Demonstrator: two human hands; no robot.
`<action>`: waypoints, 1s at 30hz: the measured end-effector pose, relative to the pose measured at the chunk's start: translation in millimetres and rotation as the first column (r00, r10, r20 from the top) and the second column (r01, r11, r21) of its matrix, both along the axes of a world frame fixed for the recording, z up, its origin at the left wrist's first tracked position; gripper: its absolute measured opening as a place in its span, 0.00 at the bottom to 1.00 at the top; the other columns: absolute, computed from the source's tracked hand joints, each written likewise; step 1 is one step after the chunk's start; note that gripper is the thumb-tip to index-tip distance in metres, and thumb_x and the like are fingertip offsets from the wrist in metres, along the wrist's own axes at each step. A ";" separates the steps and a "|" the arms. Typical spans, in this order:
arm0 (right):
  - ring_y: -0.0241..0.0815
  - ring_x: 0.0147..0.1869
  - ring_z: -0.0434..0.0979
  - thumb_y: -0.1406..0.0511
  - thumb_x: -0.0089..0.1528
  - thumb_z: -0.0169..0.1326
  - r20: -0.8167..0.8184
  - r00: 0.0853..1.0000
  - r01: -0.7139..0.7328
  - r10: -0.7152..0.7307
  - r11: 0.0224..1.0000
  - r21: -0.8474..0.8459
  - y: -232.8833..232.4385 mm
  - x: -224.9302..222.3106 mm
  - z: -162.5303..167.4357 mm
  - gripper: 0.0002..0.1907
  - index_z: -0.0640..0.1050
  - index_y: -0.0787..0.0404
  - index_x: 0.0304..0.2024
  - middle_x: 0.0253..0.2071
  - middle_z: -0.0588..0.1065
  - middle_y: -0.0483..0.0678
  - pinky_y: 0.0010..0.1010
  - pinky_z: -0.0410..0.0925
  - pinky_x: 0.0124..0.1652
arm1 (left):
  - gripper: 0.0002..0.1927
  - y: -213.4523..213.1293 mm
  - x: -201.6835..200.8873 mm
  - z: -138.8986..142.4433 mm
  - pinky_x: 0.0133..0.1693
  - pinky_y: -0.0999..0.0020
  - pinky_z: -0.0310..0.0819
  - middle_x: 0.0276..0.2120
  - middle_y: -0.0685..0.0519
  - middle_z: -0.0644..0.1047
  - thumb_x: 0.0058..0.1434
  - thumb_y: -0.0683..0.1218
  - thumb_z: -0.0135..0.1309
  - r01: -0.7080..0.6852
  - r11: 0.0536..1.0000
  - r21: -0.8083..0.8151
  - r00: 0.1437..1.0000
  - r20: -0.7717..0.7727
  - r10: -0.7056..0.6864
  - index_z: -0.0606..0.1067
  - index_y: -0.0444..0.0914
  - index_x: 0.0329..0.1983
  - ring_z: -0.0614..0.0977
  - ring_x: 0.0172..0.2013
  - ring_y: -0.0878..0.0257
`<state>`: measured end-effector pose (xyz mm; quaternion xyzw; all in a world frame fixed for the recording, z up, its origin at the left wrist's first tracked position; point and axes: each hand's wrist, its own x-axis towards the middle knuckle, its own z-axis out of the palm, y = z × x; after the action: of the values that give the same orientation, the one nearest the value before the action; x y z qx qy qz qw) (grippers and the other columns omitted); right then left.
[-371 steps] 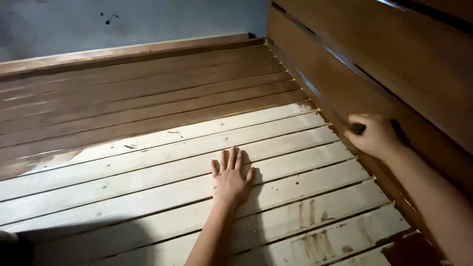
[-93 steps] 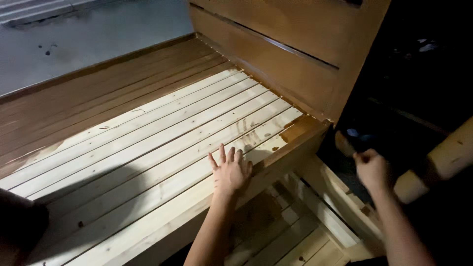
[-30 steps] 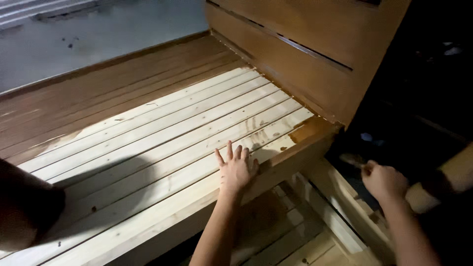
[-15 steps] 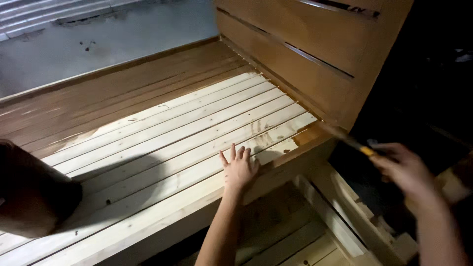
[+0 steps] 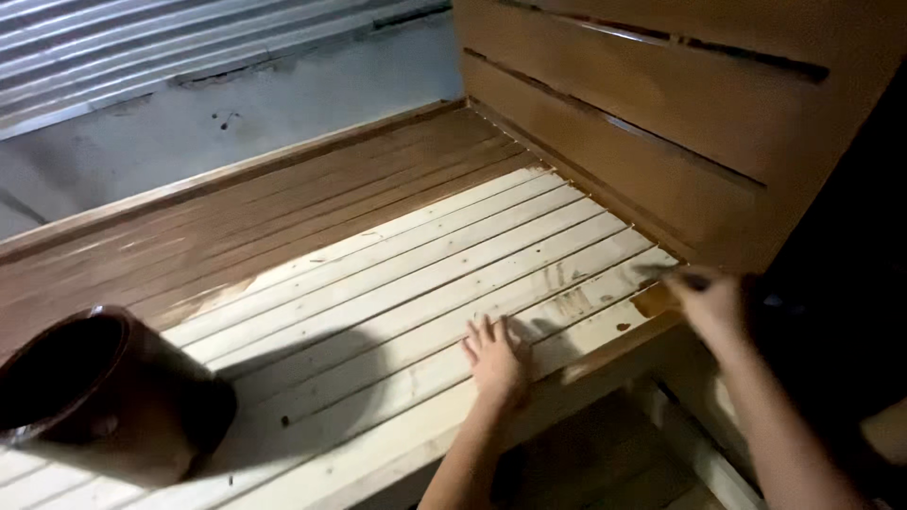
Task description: The person applies brown wood stain with a brush to the slatted seat and backrest of a wooden bench, dipping the brush into a stain can and brushing the liquid across the bare wood planks, working from the backrest onto the seat surface.
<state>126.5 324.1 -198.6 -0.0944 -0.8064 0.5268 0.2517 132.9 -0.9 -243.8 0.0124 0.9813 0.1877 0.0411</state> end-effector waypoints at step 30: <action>0.38 0.33 0.82 0.58 0.64 0.57 -0.266 0.876 -0.293 0.403 0.881 0.371 -92.6 -124.2 -25.6 0.14 0.83 0.62 0.41 0.35 0.82 0.51 0.30 0.74 0.30 | 0.38 -62.9 -57.6 11.7 0.70 0.45 0.33 0.76 0.50 0.48 0.65 0.64 0.39 -0.155 0.973 -0.169 0.983 -0.126 0.135 0.52 0.46 0.76 0.45 0.75 0.49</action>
<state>2.3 231.5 -224.3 0.1873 -0.8295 0.4343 0.2970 75.2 -63.8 -232.1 -0.0526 0.9931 0.1008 -0.0276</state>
